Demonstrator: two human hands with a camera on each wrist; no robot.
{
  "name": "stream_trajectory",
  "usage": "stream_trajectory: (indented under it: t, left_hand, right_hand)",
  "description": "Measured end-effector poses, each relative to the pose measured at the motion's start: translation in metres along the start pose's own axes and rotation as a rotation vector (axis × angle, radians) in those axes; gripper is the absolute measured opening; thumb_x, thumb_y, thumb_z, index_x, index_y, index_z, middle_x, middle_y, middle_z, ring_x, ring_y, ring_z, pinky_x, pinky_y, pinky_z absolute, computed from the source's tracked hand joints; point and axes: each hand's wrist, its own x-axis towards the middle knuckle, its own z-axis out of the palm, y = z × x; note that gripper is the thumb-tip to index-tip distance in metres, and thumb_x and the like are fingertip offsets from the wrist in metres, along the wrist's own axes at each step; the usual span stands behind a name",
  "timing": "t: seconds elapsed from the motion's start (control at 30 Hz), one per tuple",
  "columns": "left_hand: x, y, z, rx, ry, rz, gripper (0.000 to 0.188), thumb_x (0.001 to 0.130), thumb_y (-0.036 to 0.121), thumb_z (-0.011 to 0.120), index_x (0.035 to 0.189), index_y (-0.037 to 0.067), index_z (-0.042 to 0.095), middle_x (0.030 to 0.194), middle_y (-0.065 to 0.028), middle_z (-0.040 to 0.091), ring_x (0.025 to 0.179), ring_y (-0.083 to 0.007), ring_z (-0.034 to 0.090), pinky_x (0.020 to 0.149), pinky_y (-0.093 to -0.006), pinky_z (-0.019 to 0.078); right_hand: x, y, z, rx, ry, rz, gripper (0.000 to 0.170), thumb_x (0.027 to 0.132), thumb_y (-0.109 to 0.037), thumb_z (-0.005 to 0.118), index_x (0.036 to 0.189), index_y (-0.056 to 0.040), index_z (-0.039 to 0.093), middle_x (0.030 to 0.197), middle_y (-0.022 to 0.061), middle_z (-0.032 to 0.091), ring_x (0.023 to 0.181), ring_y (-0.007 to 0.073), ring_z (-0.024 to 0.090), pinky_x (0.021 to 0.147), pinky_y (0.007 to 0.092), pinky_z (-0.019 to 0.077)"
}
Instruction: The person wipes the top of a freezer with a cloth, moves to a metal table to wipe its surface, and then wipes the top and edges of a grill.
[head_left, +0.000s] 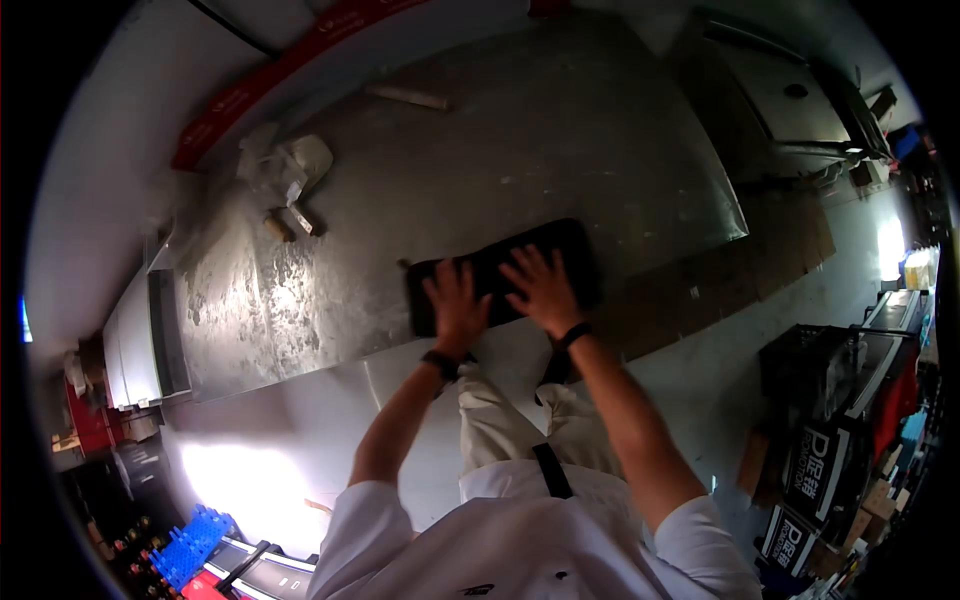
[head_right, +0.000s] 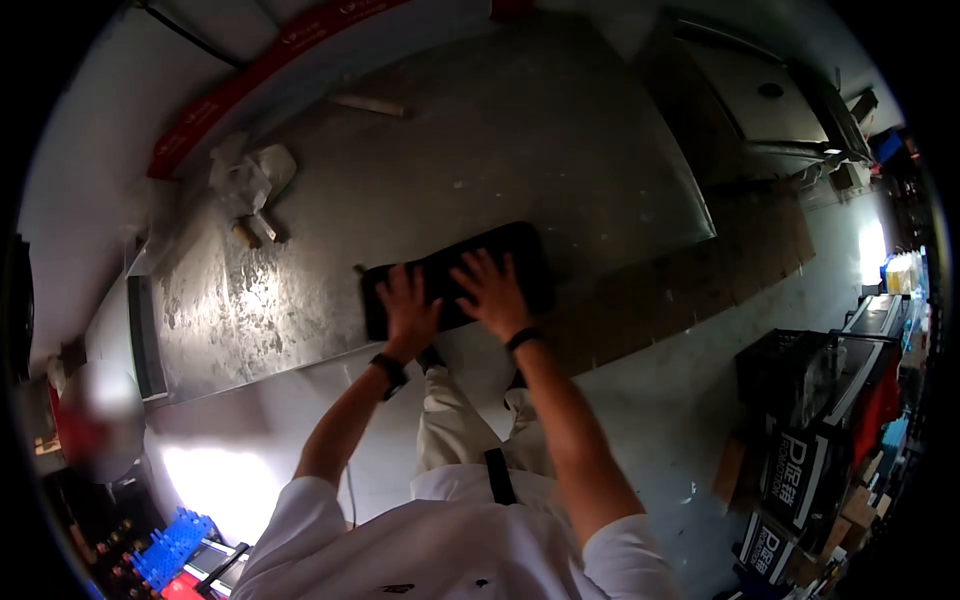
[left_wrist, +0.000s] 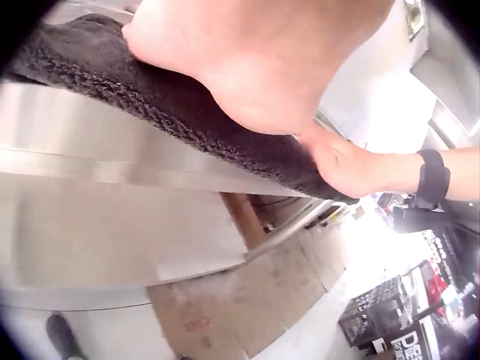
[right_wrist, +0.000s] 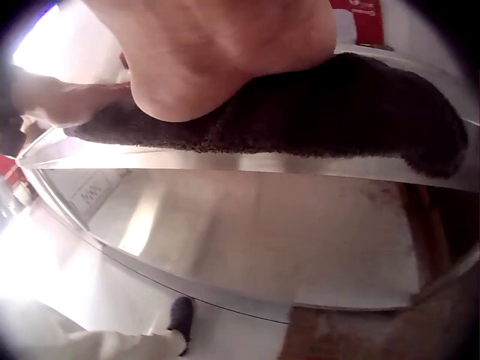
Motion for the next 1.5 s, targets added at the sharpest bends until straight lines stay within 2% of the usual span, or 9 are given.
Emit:
stream_trajectory:
  t: [0.13,0.27,0.3,0.37,0.5,0.77,0.93,1.23,1.5]
  left_hand:
    - [0.058,0.118,0.02,-0.067,0.022,0.056,0.077,0.099,0.047,0.047,0.156,0.0,0.026,0.162,-0.0312,0.013,0.152,-0.0445,0.007,0.118,-0.0681,0.0039]
    - [0.074,0.158,0.02,-0.099,0.01,0.023,0.073,0.101,0.046,0.046,0.157,0.004,0.026,0.163,-0.0269,0.015,0.153,-0.0419,0.009,0.12,-0.065,0.0062]
    - [0.07,0.152,0.019,-0.102,0.006,0.004,0.073,0.101,0.046,0.046,0.157,0.004,0.026,0.163,-0.0269,0.015,0.153,-0.0419,0.009,0.12,-0.065,0.0062]
    - [0.063,0.131,0.02,-0.182,0.061,0.166,0.071,0.102,0.045,0.046,0.158,0.007,0.026,0.164,-0.0233,0.017,0.153,-0.0376,0.013,0.121,-0.061,0.0104]
    - [0.044,0.098,0.013,-0.172,0.072,0.17,0.071,0.1,0.044,0.049,0.157,0.009,0.027,0.163,-0.0202,0.022,0.152,-0.0351,0.018,0.122,-0.0571,0.0133]
    - [-0.04,-0.074,-0.034,-0.139,-0.014,-0.041,0.072,0.096,0.041,0.055,0.157,0.011,0.031,0.163,-0.0178,0.024,0.153,-0.0334,0.019,0.123,-0.0548,0.01]
    - [-0.085,-0.152,-0.052,-0.053,-0.085,-0.131,0.072,0.096,0.039,0.054,0.157,0.011,0.029,0.164,-0.0178,0.022,0.153,-0.0341,0.017,0.123,-0.0545,0.009]
    - [-0.081,-0.147,-0.035,0.02,-0.075,-0.169,0.068,0.102,0.043,0.035,0.158,0.005,0.025,0.164,-0.0226,0.018,0.152,-0.0394,0.014,0.122,-0.0575,0.0056]
    - [-0.067,-0.118,-0.019,0.077,-0.072,-0.267,0.073,0.1,0.046,0.035,0.158,0.003,0.019,0.165,-0.0229,0.011,0.153,-0.0405,0.008,0.121,-0.0603,0.0021]
  right_hand:
    - [-0.046,0.114,-0.028,-0.1,-0.065,0.113,0.061,0.099,-0.047,0.054,0.154,-0.0268,0.036,0.163,0.0058,0.028,0.152,0.0274,0.021,0.119,0.0635,0.0181]
    - [-0.061,0.152,-0.031,-0.157,-0.025,0.072,0.059,0.103,-0.044,0.051,0.156,-0.0268,0.033,0.164,0.0062,0.024,0.152,0.0293,0.019,0.119,0.0652,0.0177]
    - [-0.063,0.149,-0.029,-0.154,-0.035,0.055,0.059,0.103,-0.044,0.051,0.156,-0.0268,0.033,0.164,0.0062,0.024,0.152,0.0293,0.019,0.119,0.0652,0.0177]
    - [-0.059,0.135,-0.027,-0.201,-0.067,0.16,0.057,0.104,-0.039,0.049,0.156,-0.0247,0.032,0.165,0.0085,0.022,0.152,0.033,0.017,0.117,0.0678,0.018]
    - [-0.047,0.086,-0.025,-0.215,-0.148,0.179,0.056,0.106,-0.038,0.043,0.157,-0.0192,0.03,0.165,0.012,0.019,0.152,0.0379,0.014,0.116,0.0707,0.0151]
    - [0.015,-0.093,0.003,0.056,-0.153,0.085,0.065,0.098,-0.041,0.053,0.155,-0.0179,0.034,0.163,0.0153,0.025,0.152,0.0405,0.017,0.112,0.0763,0.0088]
    - [0.043,-0.18,0.029,0.157,-0.2,0.063,0.069,0.097,-0.046,0.054,0.156,-0.0197,0.033,0.166,0.0118,0.02,0.153,0.0384,0.012,0.112,0.0763,0.0089]
    - [0.039,-0.154,0.033,0.319,-0.086,-0.039,0.076,0.089,-0.047,0.065,0.155,-0.0239,0.035,0.165,0.0095,0.024,0.154,0.0331,0.014,0.118,0.0675,0.0108]
    - [0.043,-0.109,0.031,0.394,-0.08,-0.127,0.073,0.09,-0.052,0.06,0.154,-0.0229,0.038,0.166,0.008,0.022,0.154,0.0292,0.015,0.123,0.0561,0.0074]
